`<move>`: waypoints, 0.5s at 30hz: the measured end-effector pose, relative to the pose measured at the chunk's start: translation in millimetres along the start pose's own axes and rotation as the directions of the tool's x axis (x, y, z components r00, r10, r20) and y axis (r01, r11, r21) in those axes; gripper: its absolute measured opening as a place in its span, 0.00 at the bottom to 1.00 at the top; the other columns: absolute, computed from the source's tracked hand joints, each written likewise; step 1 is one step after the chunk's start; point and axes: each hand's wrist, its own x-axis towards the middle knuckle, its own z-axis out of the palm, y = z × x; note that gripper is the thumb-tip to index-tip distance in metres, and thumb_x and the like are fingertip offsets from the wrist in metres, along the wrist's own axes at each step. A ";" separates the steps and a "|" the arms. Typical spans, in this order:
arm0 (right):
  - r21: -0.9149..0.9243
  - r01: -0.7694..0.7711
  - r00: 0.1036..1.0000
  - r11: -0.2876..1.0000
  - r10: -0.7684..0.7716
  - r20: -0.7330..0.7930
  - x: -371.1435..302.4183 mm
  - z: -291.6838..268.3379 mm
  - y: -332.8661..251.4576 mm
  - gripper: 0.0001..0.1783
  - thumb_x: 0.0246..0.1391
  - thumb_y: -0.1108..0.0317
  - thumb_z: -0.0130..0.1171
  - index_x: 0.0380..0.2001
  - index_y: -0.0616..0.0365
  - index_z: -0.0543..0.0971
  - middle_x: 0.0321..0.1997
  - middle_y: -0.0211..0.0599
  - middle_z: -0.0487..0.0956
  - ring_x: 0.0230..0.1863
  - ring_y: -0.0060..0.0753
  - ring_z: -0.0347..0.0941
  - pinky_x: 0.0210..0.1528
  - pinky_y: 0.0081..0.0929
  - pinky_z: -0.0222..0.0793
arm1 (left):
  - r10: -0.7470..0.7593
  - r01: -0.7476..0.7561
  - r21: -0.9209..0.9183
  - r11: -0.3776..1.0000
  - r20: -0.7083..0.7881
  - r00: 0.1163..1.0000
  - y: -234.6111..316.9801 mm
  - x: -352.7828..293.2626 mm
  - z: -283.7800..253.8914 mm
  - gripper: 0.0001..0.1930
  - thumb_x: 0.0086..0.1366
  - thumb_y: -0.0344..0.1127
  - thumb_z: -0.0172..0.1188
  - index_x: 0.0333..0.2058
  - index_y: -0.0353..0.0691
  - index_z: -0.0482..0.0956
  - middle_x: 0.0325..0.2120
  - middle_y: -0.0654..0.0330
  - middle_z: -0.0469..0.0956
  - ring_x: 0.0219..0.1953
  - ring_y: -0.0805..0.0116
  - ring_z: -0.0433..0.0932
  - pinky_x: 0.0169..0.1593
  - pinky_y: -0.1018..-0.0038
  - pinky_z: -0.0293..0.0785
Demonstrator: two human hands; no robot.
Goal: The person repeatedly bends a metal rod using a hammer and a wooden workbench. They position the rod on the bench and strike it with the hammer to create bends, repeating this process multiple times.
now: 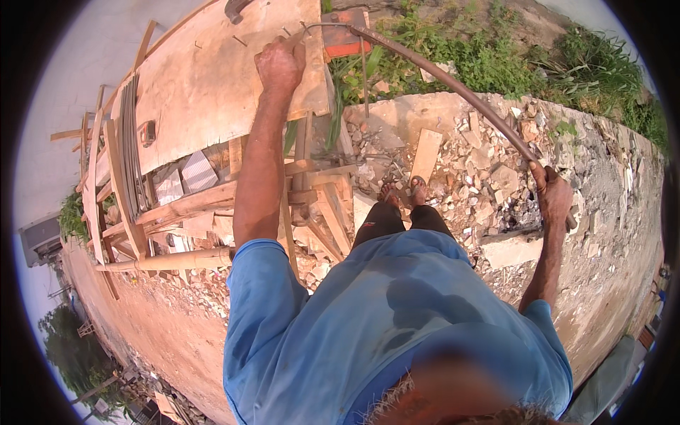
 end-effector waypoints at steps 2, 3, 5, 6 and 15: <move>0.013 -0.018 0.999 1.000 0.018 -0.028 -7.6 1.8 -3.6 0.45 0.57 0.23 0.38 0.22 0.59 0.75 0.17 0.49 0.75 0.24 0.58 0.75 0.30 0.49 0.68 | 0.030 -0.030 0.050 0.998 -0.008 1.000 1.2 0.4 1.8 0.17 0.63 0.42 0.54 0.49 0.54 0.83 0.34 0.57 0.81 0.40 0.53 0.79 0.48 0.52 0.69; 0.030 -0.020 1.000 0.999 0.021 -0.015 -9.1 2.4 -5.4 0.45 0.57 0.23 0.38 0.22 0.60 0.76 0.17 0.50 0.75 0.25 0.58 0.74 0.30 0.49 0.67 | 0.047 -0.045 0.084 0.995 -0.016 0.999 2.3 0.5 2.4 0.17 0.63 0.42 0.55 0.49 0.54 0.82 0.34 0.57 0.81 0.39 0.53 0.80 0.47 0.52 0.69; 0.060 -0.035 0.999 0.998 0.036 -0.014 -13.3 3.1 -7.5 0.46 0.57 0.23 0.37 0.22 0.60 0.76 0.17 0.50 0.74 0.24 0.58 0.73 0.30 0.49 0.67 | 0.076 -0.071 0.167 0.983 -0.024 0.997 5.4 0.7 3.3 0.16 0.63 0.41 0.55 0.48 0.54 0.83 0.34 0.57 0.81 0.38 0.54 0.80 0.46 0.52 0.71; 0.069 -0.023 1.000 0.997 0.023 0.004 -15.2 3.4 -7.6 0.46 0.57 0.23 0.37 0.22 0.60 0.76 0.17 0.50 0.74 0.25 0.58 0.73 0.31 0.49 0.67 | 0.083 -0.075 0.217 0.973 -0.027 0.996 7.3 0.5 3.6 0.15 0.63 0.41 0.55 0.47 0.53 0.83 0.34 0.57 0.81 0.38 0.54 0.81 0.45 0.52 0.71; 0.159 -0.097 0.986 0.982 0.073 0.151 -37.9 29.9 -14.4 0.47 0.57 0.23 0.36 0.29 0.61 0.80 0.22 0.54 0.77 0.30 0.62 0.76 0.35 0.51 0.68 | 0.122 -0.105 0.206 0.973 -0.071 0.990 11.7 -2.2 -0.2 0.13 0.63 0.38 0.55 0.44 0.49 0.83 0.32 0.57 0.81 0.38 0.55 0.82 0.42 0.52 0.74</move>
